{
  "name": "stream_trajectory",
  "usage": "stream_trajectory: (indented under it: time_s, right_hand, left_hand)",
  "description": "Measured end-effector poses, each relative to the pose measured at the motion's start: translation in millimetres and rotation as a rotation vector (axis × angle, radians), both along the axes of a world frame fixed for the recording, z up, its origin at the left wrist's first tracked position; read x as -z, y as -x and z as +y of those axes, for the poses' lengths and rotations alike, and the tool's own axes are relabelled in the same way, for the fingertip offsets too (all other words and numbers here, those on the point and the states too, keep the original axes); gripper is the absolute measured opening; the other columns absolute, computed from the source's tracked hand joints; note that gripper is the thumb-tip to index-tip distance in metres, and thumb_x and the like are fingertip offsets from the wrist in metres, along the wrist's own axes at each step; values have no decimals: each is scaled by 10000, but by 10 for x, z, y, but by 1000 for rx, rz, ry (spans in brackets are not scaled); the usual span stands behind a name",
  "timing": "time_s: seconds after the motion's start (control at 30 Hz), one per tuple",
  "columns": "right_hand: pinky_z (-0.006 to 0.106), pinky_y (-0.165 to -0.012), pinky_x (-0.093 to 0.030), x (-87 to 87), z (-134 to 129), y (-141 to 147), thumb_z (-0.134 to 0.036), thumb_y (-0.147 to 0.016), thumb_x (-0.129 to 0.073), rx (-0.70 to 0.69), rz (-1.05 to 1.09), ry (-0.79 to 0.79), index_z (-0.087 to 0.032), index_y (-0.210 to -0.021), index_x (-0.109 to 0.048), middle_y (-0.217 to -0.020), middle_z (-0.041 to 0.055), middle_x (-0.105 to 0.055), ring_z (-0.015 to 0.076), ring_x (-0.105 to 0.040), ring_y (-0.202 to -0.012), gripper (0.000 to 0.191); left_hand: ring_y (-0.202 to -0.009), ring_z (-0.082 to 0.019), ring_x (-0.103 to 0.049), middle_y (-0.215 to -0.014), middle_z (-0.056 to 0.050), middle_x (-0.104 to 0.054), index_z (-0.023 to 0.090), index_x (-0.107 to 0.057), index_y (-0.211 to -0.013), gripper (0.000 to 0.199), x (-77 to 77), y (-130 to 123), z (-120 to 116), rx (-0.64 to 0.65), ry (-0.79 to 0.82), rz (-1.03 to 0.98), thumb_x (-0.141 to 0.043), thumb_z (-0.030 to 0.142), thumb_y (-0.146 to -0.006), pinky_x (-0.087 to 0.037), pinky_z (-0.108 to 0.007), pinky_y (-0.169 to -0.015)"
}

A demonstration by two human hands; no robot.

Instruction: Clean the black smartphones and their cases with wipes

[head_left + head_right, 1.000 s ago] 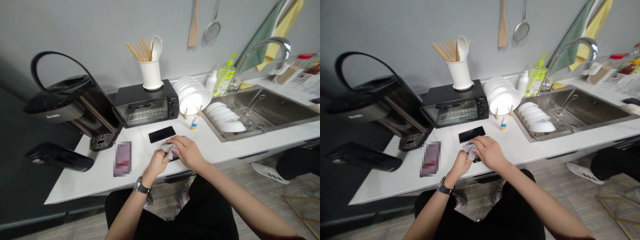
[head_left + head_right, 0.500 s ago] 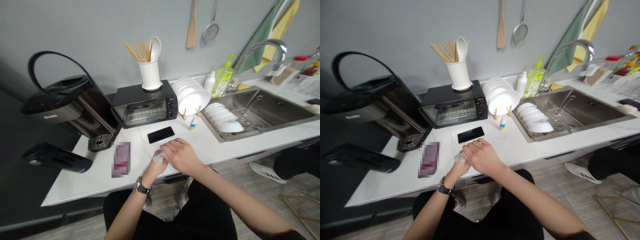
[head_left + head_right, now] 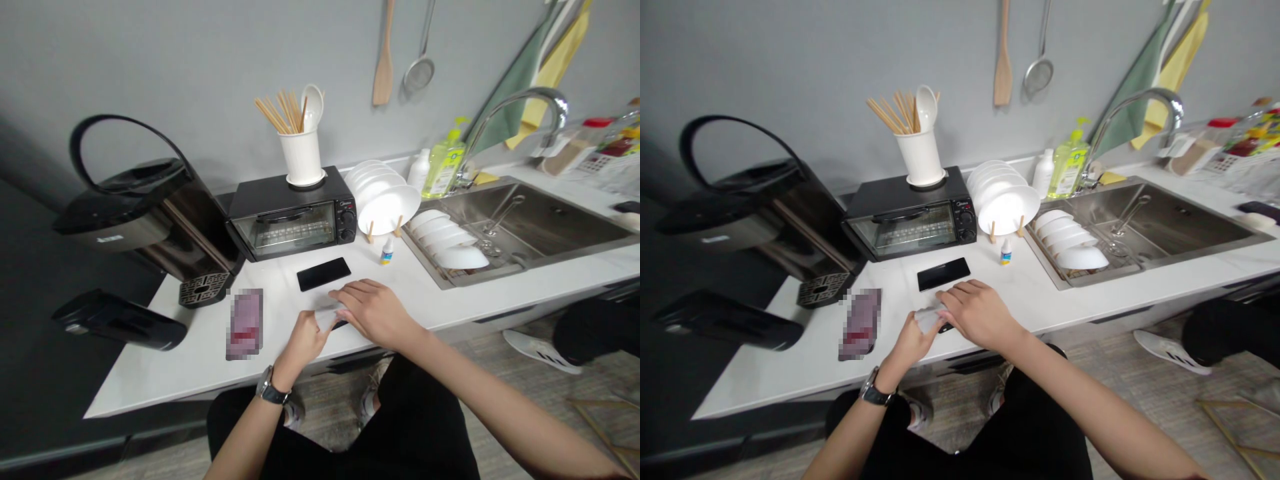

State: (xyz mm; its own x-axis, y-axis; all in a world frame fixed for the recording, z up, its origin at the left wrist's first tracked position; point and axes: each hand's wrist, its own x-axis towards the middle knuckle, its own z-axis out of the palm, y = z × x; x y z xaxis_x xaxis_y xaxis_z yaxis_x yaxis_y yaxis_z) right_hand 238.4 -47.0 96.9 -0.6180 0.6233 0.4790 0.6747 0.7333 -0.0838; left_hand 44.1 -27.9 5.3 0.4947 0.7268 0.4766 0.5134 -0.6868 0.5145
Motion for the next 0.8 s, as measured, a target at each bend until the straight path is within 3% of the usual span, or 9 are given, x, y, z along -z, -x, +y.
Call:
stream_trajectory:
  time_s: [0.3,0.47,0.63,0.8]
  right_hand:
    - [349,-791,-489,-100,96,30,-467,-1113,-436,-26,-110,40,-130,-1286,-647,-1026,96,-765,221,-705,-909,434]
    - [342,-774,-486,-139,132,118,-466,-1092,-497,-87,-188,25,-131,-1150,-692,-1024,109,-766,226,-704,-944,392]
    - [323,-708,-450,-208,145,62,-466,-1108,-465,-71,-205,85,-155,-1300,-639,-967,71,-775,198,-719,-838,404]
    - [335,-669,-426,-207,145,137,-449,-1110,-463,-65,-270,75,-136,-1041,-696,-941,99,-765,217,-717,-841,397]
  left_hand:
    - [-553,-144,-553,-589,10,-568,204,-581,-681,284,57,-14,50,-31,36,-56,-502,164,-951,-514,-264,-618]
    - [-650,-180,-626,-683,-26,-640,207,-597,-741,152,85,-49,61,-60,49,-80,-547,151,-873,-504,-261,-571]
    - [-548,-141,-580,-610,13,-608,205,-589,-715,225,92,-14,54,-46,75,-77,-530,175,-930,-482,-236,-546]
    - [-618,-181,-621,-669,-29,-647,206,-603,-741,147,138,-67,76,-92,70,-50,-555,166,-875,-484,-252,-519]
